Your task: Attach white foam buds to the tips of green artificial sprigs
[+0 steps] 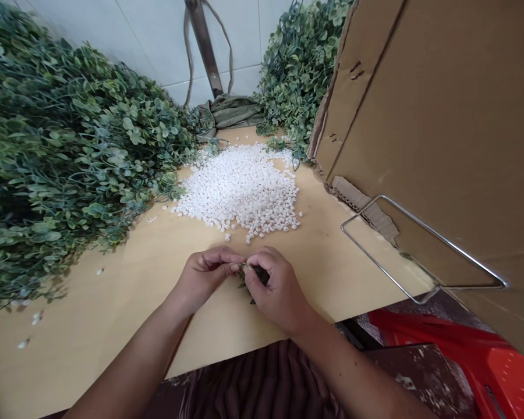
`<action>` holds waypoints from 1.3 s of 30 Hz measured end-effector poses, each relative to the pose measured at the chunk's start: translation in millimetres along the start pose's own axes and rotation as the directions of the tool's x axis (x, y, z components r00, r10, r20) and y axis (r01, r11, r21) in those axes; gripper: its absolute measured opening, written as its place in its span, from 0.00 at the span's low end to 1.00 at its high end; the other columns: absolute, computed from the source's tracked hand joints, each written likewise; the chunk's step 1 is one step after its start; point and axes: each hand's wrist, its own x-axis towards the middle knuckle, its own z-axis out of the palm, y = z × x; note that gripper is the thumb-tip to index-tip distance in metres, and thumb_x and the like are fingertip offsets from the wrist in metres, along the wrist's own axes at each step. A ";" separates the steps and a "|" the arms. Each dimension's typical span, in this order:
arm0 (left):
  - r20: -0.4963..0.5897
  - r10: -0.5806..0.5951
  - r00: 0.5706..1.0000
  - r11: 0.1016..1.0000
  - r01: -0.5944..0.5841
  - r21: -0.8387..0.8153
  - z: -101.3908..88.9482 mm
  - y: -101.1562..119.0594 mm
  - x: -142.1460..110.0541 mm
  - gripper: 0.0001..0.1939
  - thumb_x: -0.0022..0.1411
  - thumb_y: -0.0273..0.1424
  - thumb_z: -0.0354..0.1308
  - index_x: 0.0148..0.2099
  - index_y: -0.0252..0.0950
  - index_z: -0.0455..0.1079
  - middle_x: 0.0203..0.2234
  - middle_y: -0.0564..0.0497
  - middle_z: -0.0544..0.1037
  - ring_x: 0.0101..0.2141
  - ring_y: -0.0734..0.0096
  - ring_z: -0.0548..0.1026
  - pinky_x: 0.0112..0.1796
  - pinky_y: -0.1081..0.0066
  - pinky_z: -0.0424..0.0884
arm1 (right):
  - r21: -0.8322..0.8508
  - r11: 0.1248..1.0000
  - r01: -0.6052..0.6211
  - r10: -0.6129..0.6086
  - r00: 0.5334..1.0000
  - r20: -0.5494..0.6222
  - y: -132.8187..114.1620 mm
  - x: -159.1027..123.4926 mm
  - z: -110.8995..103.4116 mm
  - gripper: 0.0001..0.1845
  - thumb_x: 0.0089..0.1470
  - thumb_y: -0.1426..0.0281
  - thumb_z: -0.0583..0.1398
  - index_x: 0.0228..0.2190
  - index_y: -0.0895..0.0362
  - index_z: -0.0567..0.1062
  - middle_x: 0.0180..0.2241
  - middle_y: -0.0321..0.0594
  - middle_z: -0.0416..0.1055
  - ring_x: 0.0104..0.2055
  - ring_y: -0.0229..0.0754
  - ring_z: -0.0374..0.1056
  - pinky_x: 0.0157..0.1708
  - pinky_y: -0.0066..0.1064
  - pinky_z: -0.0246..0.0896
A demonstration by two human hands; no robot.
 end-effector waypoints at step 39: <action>0.377 0.263 0.888 0.505 -0.459 0.731 12.0 -6.3 -7.9 0.05 0.55 0.29 0.58 0.33 0.36 0.75 0.26 0.49 0.76 0.30 0.67 0.71 0.33 0.66 0.63 | 0.196 0.978 -0.078 0.109 0.983 -0.150 2.3 -4.7 -7.1 0.15 0.58 0.67 0.52 0.21 0.56 0.65 0.22 0.35 0.61 0.26 0.37 0.60 0.28 0.29 0.56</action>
